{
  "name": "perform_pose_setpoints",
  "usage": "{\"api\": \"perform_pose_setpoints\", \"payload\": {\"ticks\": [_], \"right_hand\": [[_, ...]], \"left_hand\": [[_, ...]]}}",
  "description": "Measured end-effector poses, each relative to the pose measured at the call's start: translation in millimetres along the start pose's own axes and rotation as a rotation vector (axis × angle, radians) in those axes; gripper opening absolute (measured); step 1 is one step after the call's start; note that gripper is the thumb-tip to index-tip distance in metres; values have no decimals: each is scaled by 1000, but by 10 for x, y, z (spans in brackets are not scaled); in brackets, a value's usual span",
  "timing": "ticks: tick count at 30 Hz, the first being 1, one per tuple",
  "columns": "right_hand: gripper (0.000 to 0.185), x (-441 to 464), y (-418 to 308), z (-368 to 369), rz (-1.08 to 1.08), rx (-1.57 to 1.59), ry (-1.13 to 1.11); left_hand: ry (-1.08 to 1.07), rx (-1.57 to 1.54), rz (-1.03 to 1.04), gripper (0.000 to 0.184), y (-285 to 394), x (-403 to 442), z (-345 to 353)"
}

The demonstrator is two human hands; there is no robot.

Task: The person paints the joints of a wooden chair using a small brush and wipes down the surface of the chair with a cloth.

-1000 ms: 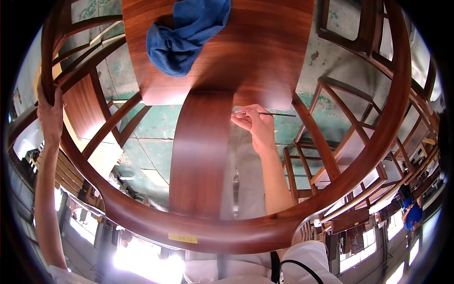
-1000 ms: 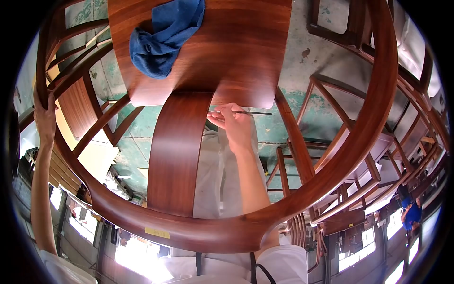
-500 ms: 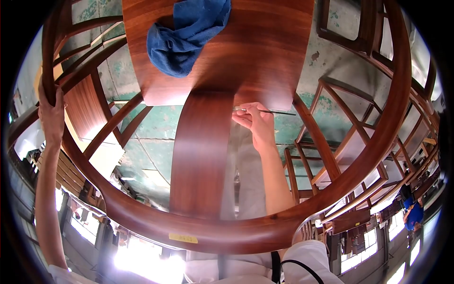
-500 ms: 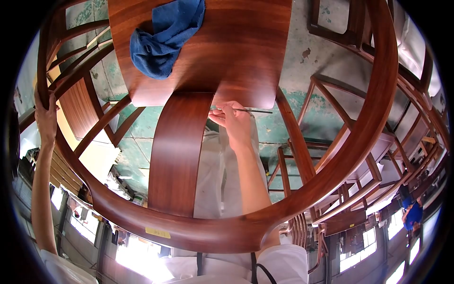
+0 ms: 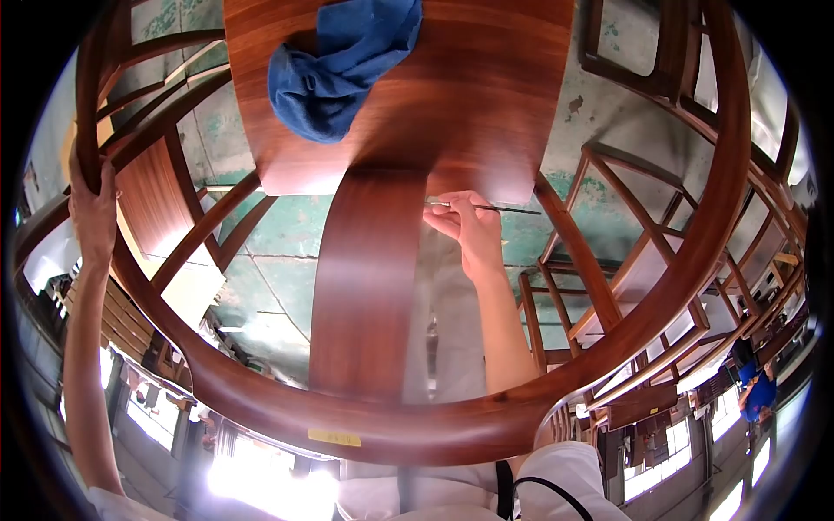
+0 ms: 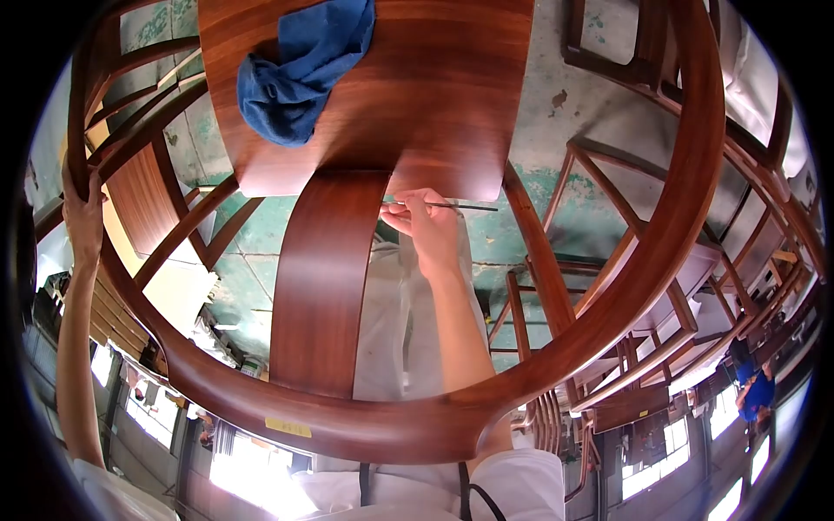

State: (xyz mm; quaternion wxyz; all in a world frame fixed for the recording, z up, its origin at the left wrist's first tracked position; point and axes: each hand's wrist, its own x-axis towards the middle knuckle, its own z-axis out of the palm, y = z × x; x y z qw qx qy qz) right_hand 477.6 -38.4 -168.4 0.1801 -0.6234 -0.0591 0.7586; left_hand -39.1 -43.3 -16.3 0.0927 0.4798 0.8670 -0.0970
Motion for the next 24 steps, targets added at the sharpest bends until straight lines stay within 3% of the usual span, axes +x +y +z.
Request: {"api": "perform_pose_setpoints", "payload": {"ticks": [24], "right_hand": [[18,-38,101,39,30,123,53]], "left_hand": [[29,3,-4,58,26,-23,16]]}}
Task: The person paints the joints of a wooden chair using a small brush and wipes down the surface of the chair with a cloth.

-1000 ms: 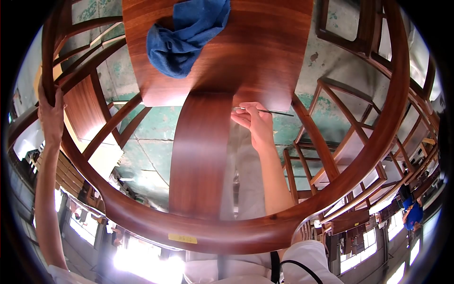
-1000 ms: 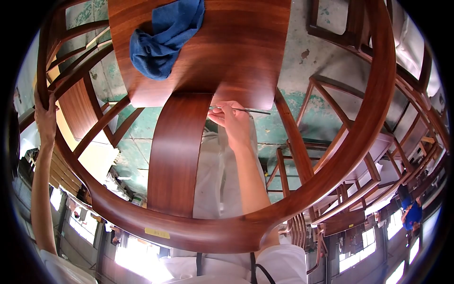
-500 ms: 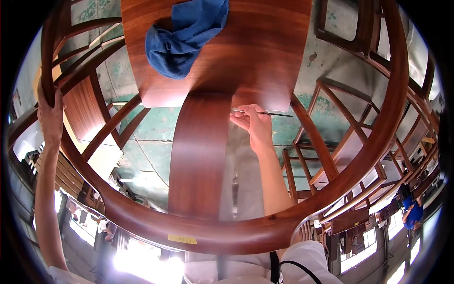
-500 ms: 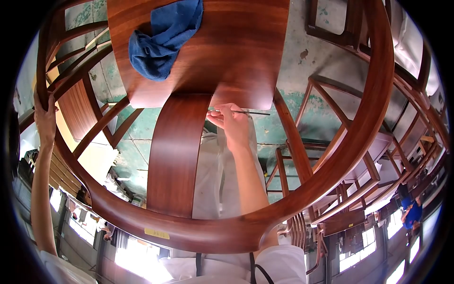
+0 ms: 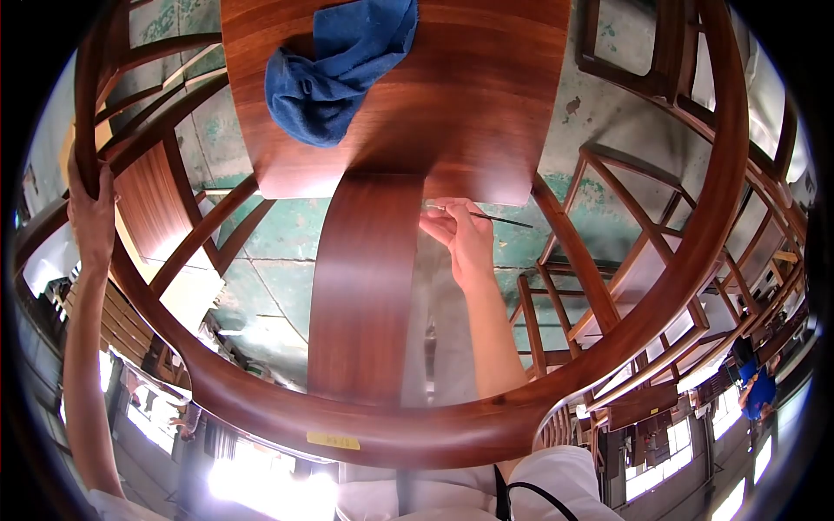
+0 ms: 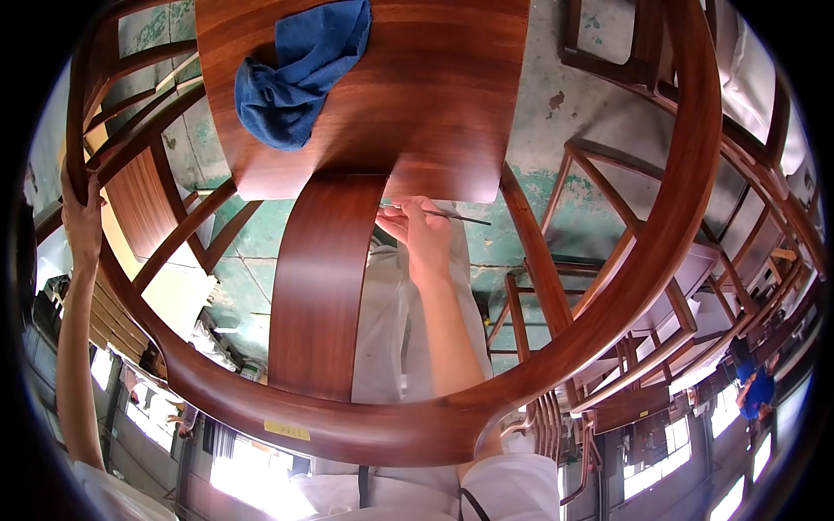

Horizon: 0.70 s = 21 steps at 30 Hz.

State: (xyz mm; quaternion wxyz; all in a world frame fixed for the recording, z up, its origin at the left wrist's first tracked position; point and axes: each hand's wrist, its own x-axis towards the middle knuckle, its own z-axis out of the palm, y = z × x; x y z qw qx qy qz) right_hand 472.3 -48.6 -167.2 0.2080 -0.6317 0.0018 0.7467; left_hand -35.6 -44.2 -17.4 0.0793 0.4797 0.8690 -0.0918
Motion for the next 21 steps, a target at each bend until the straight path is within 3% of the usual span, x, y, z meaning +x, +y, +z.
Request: {"api": "perform_pose_setpoints", "payload": {"ticks": [21], "right_hand": [[16,-58,-39,-13,-80,-114,-51]], "left_hand": [[-4,-56,17,54,41,5,-19]]}}
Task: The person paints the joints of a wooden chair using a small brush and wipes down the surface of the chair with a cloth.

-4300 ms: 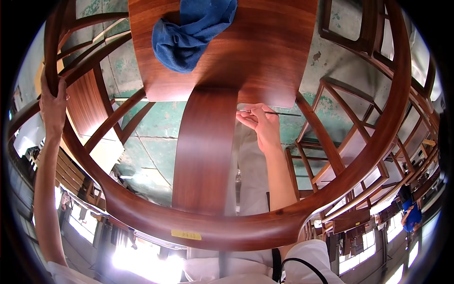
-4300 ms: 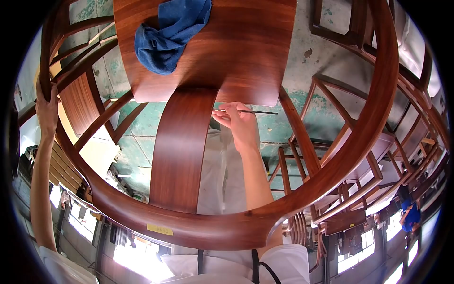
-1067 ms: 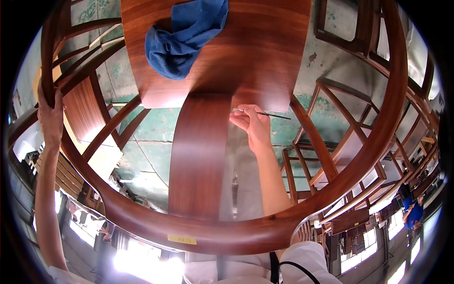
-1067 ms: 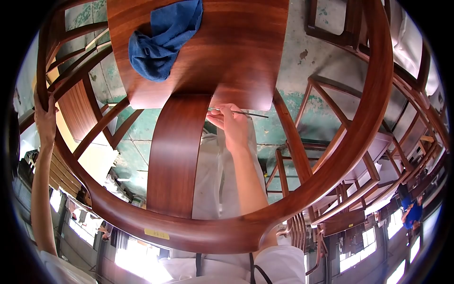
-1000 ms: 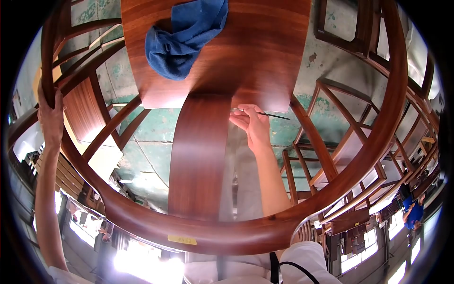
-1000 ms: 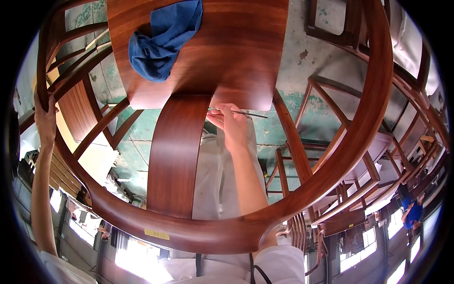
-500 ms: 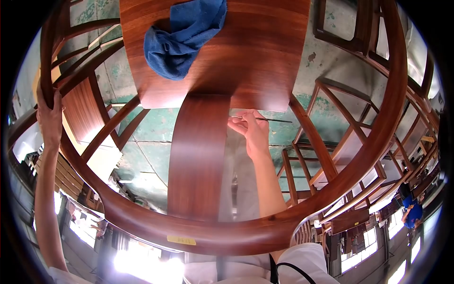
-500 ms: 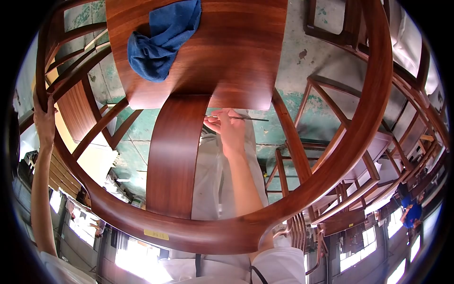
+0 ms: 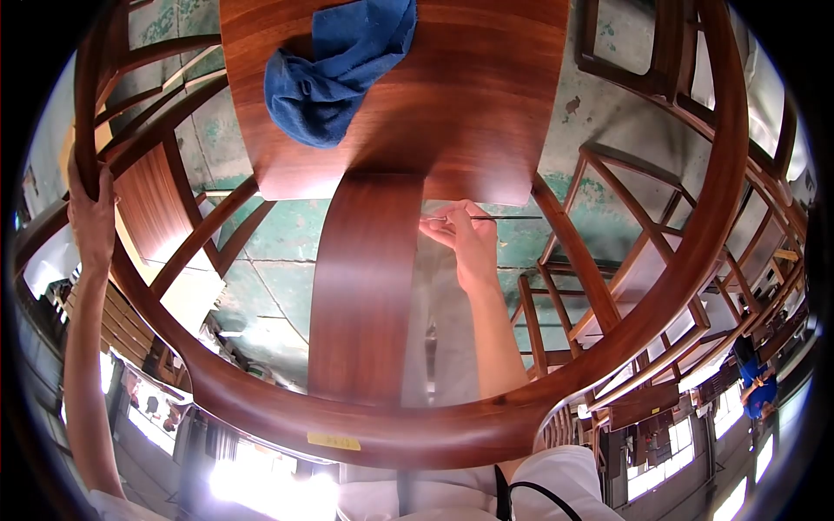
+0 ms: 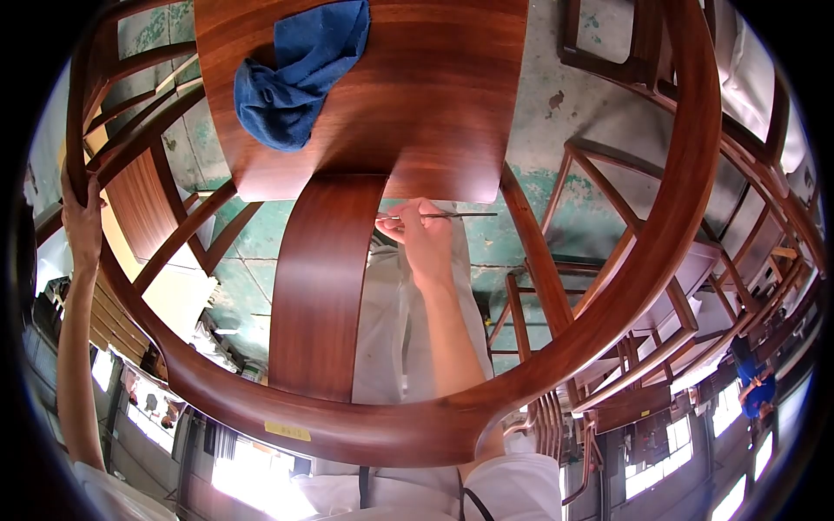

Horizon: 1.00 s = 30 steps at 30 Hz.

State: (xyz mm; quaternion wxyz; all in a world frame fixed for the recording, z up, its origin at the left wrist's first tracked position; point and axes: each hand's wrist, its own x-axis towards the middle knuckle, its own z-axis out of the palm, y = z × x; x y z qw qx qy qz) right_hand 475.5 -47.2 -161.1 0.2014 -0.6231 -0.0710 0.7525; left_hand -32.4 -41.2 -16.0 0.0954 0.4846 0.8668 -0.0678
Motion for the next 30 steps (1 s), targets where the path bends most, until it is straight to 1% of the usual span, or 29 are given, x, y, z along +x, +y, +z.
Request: {"api": "perform_pose_setpoints", "payload": {"ticks": [3,6,12,18,21,24,30], "right_hand": [[17,-21,-17,18,-17,20,-1],[17,-10,-11,25,-16,-10,13],[18,-5,4,-6,0,45,1],[19,-23,0,-12,-30,-23,-26],[18,12,-33,21,-6,-17,28],[17,73,10,-18,0,18,10],[17,115,74,23,29,73,58]], "left_hand": [[25,7,13,54,9,-18,8],[-18,29,6,53,-25,-9,-5],[-23,-9,-31,53,104,-28,-31],[-26,2,-34,53,-7,-4,-12],[-9,-19,-9,53,65,-15,-24],[14,-15,8,54,60,-24,-14],[-13,-10,-1,55,29,-11,-11]]}}
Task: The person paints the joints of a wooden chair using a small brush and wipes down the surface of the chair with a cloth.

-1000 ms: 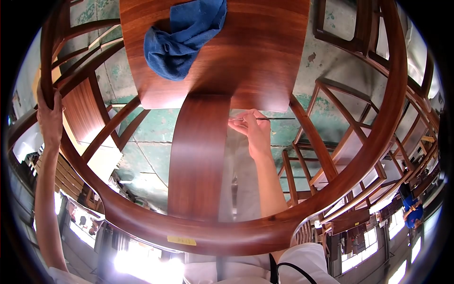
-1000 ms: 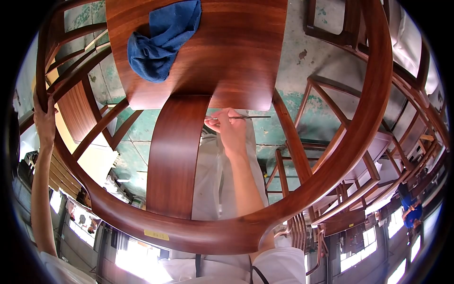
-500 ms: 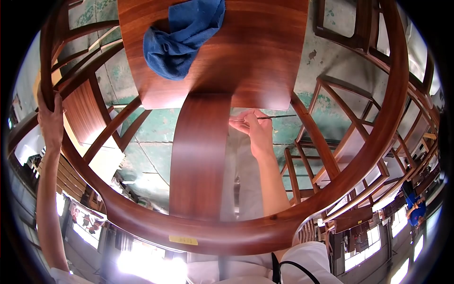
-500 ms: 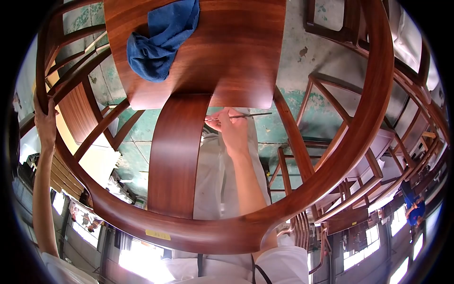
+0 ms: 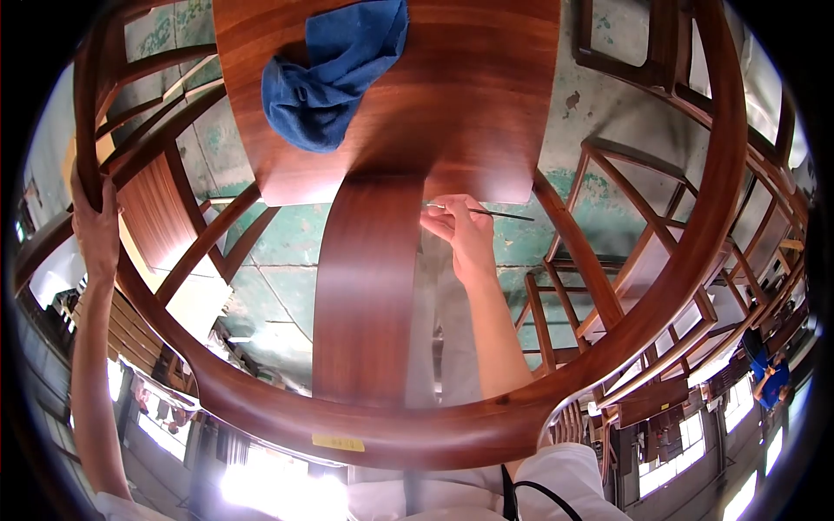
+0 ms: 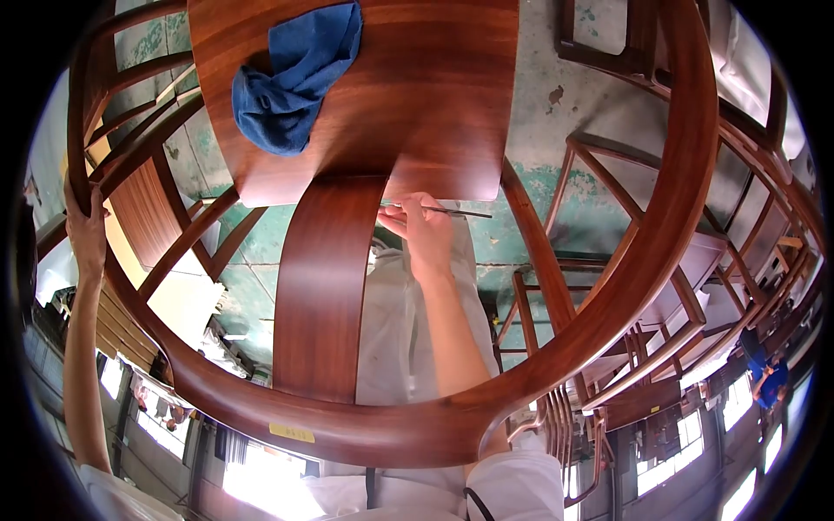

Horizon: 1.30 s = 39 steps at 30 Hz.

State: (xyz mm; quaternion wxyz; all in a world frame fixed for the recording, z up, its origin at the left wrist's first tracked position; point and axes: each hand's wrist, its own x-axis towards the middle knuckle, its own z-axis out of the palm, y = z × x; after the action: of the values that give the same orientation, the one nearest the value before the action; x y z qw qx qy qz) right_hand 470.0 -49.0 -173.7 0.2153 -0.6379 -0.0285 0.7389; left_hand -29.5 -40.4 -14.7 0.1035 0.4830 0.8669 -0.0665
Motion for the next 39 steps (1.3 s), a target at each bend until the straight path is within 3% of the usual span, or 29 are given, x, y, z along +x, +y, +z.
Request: {"api": "perform_pose_setpoints", "payload": {"ticks": [12,27,39], "right_hand": [[16,101,113,2,13,115,48],[15,129,94,-72,-45,1,-42],[16,198,4,-57,-15,-19,-28]], "left_hand": [[7,-8,-47,54,108,-28,-26],[32,-45,44,51,72,-19,-14],[27,-42,-6,52,114,-15,-21]]}}
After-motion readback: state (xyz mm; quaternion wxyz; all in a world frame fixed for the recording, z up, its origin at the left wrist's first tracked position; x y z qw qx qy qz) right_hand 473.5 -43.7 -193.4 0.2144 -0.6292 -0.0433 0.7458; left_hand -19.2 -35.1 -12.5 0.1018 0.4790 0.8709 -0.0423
